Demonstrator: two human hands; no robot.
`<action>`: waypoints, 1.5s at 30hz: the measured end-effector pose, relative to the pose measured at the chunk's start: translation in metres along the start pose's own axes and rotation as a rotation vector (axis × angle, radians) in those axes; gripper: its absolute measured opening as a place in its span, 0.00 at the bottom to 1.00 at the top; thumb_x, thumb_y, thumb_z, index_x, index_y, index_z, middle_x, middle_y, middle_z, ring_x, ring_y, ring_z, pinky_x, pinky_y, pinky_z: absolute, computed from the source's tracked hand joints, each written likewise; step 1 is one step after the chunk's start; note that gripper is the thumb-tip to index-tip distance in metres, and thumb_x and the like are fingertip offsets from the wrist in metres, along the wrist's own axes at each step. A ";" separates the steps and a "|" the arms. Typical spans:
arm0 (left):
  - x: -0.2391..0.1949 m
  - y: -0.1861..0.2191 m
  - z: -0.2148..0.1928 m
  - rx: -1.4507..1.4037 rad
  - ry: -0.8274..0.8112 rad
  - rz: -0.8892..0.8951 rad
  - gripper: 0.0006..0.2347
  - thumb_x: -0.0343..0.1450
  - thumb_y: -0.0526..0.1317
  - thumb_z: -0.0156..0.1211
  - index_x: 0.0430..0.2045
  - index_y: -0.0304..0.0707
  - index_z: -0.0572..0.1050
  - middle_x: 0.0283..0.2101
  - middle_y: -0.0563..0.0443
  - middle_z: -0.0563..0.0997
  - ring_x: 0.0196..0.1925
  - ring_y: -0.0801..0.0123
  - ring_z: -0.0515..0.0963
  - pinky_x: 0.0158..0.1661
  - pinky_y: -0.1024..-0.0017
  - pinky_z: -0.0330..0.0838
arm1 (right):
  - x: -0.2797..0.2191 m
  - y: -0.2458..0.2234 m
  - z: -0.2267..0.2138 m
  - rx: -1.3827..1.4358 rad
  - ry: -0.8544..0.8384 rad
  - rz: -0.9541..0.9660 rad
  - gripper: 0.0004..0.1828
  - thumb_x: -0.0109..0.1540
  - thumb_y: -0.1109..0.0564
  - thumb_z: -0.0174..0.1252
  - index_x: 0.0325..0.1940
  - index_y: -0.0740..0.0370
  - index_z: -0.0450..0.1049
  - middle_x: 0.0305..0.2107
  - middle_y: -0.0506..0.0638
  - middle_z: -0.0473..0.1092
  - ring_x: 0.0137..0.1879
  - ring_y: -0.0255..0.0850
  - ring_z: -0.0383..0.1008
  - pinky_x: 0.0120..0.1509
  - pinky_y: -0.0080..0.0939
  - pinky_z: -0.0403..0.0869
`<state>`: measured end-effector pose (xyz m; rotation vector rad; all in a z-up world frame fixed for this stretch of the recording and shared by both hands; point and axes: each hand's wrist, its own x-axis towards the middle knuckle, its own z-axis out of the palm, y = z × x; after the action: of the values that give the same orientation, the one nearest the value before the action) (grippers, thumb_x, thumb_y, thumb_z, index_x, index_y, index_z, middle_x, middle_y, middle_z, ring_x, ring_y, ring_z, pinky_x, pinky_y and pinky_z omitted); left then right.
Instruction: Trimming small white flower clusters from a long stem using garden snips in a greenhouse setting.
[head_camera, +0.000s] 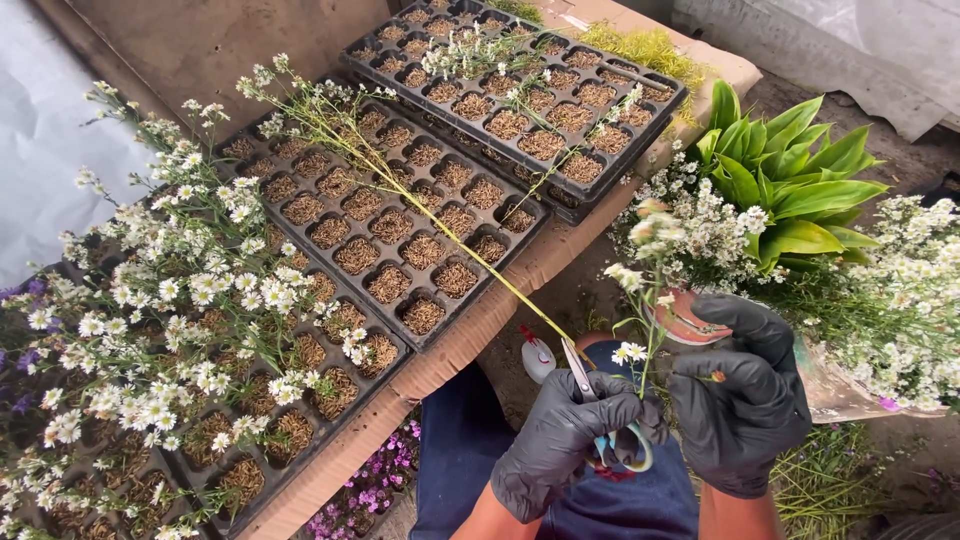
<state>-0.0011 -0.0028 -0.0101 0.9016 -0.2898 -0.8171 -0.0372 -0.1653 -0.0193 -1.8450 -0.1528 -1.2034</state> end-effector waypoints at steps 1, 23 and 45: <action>0.002 -0.005 -0.002 -0.001 0.001 -0.001 0.13 0.72 0.44 0.67 0.27 0.29 0.81 0.32 0.44 0.85 0.21 0.75 0.79 0.20 0.84 0.69 | 0.001 -0.005 0.001 0.000 -0.001 0.001 0.08 0.66 0.52 0.59 0.43 0.58 0.75 0.59 0.64 0.68 0.65 0.55 0.75 0.68 0.49 0.77; 0.016 -0.020 -0.016 0.021 0.178 0.040 0.09 0.68 0.38 0.71 0.28 0.28 0.81 0.23 0.45 0.82 0.17 0.74 0.76 0.17 0.81 0.67 | -0.013 -0.011 -0.011 0.176 0.061 0.757 0.09 0.62 0.64 0.62 0.47 0.64 0.77 0.43 0.55 0.78 0.50 0.46 0.82 0.57 0.45 0.85; 0.029 -0.033 -0.024 0.061 0.435 0.176 0.05 0.69 0.35 0.69 0.29 0.28 0.83 0.18 0.43 0.80 0.16 0.70 0.76 0.21 0.79 0.70 | -0.016 0.004 0.006 0.077 -0.064 0.592 0.09 0.64 0.63 0.61 0.48 0.65 0.79 0.43 0.53 0.77 0.51 0.41 0.78 0.60 0.38 0.80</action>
<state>0.0147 -0.0219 -0.0539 1.0689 -0.0116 -0.4364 -0.0390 -0.1578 -0.0352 -1.6910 0.2925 -0.7143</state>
